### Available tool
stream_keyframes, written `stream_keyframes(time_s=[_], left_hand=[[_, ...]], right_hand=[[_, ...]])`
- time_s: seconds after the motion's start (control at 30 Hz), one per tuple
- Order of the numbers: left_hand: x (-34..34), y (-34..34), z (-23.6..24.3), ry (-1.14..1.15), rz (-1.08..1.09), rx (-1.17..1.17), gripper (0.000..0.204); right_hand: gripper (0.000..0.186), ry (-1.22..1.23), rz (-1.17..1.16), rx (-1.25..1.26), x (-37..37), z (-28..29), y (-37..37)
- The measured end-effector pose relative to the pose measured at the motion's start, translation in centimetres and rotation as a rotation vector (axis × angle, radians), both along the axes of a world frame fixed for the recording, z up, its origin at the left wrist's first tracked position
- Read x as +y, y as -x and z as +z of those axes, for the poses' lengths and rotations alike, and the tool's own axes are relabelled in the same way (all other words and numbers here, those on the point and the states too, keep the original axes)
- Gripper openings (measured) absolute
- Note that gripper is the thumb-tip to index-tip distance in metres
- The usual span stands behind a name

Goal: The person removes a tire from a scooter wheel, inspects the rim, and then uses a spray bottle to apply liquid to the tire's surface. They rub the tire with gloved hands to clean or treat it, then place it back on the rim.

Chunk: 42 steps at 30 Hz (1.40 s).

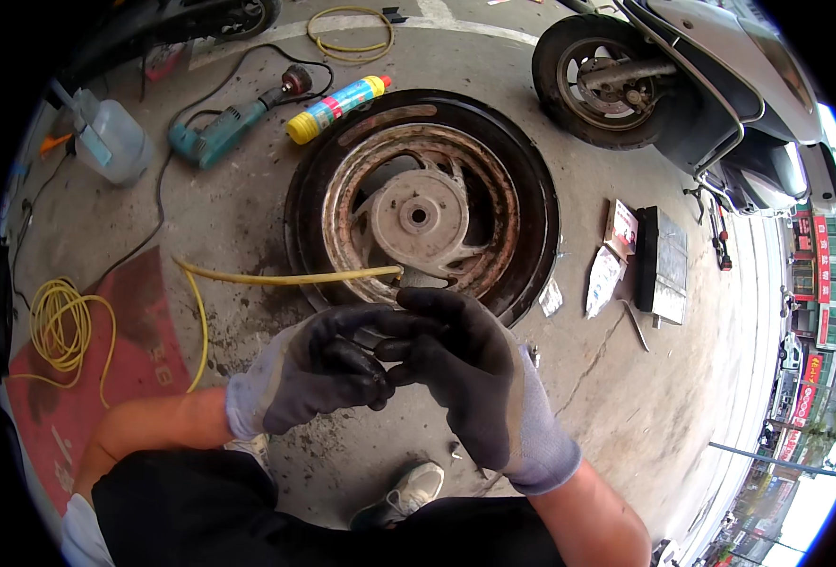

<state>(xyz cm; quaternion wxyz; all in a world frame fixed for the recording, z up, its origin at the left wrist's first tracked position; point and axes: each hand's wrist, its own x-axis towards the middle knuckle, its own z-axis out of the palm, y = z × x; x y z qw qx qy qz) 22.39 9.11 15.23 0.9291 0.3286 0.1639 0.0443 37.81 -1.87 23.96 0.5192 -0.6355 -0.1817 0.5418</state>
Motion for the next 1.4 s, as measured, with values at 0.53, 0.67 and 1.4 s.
stream_keyframes(time_s=[0.53, 0.67, 1.4], left_hand=[[0.4, 0.8, -0.3, 0.010, -0.052, -0.009, 0.069], [0.1, 1.1, 0.4, 0.103, 0.039, -0.013, 0.065], [-0.3, 1.2, -1.3, 0.156, -0.056, 0.026, 0.036]], right_hand=[[0.045, -0.045, 0.100, -0.117, 0.0, 0.1, 1.0], [0.050, -0.044, 0.166, -0.123, -0.2, 0.9, -0.2], [0.029, 0.207, 0.270, -0.295, -0.3, -1.1, 0.9]])
